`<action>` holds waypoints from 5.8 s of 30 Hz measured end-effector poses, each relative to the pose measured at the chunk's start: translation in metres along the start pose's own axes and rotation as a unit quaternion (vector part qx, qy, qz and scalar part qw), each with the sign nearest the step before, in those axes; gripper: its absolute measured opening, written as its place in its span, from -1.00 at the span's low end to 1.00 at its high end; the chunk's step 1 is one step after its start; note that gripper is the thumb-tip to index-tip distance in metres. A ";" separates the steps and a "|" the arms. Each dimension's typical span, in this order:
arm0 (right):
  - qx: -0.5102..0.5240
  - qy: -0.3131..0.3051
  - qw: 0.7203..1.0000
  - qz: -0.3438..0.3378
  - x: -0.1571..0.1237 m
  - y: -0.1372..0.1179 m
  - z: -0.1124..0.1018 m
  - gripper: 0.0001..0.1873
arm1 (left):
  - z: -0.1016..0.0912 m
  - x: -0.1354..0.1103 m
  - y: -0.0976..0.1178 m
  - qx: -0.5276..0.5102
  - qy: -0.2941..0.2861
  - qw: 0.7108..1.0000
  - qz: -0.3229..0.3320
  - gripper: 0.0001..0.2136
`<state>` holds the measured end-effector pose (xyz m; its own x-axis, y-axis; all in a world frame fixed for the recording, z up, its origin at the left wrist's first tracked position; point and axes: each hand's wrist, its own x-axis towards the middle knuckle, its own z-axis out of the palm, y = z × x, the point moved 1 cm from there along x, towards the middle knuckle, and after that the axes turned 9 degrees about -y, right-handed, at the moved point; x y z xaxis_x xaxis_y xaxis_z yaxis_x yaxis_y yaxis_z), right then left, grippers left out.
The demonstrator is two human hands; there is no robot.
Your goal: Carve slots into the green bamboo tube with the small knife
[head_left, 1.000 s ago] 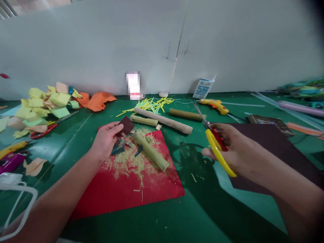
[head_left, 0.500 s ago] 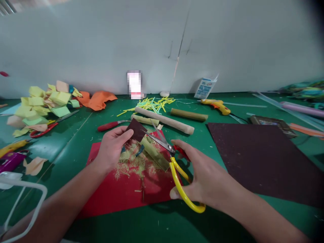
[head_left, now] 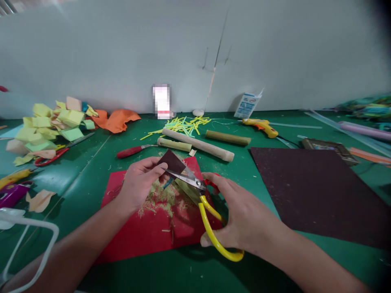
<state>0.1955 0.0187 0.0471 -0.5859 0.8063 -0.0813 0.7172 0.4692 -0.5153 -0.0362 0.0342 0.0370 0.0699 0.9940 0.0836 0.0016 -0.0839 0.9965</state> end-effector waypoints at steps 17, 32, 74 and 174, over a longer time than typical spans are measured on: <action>0.022 0.004 1.000 -0.019 -0.002 -0.006 0.000 0.13 | 0.008 -0.002 0.001 0.035 -0.041 0.998 -0.015 -0.87; 0.106 -0.004 0.993 0.042 -0.004 -0.008 0.000 -0.29 | 0.010 -0.005 0.000 0.016 -0.018 0.999 -0.027 -0.83; 0.066 0.053 0.994 -0.073 -0.005 0.000 0.002 -0.51 | 0.008 -0.002 -0.004 0.032 -0.011 0.999 -0.020 -0.85; -0.059 0.065 0.993 -0.079 0.010 0.003 0.032 -0.71 | -0.039 0.047 0.000 0.587 -0.008 0.783 0.206 -0.71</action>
<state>0.1801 0.0168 0.0177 -0.6467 0.7551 0.1074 0.6638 0.6266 -0.4083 -0.0719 0.0835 0.0411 0.3184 0.8652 0.3874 0.8906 -0.4131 0.1904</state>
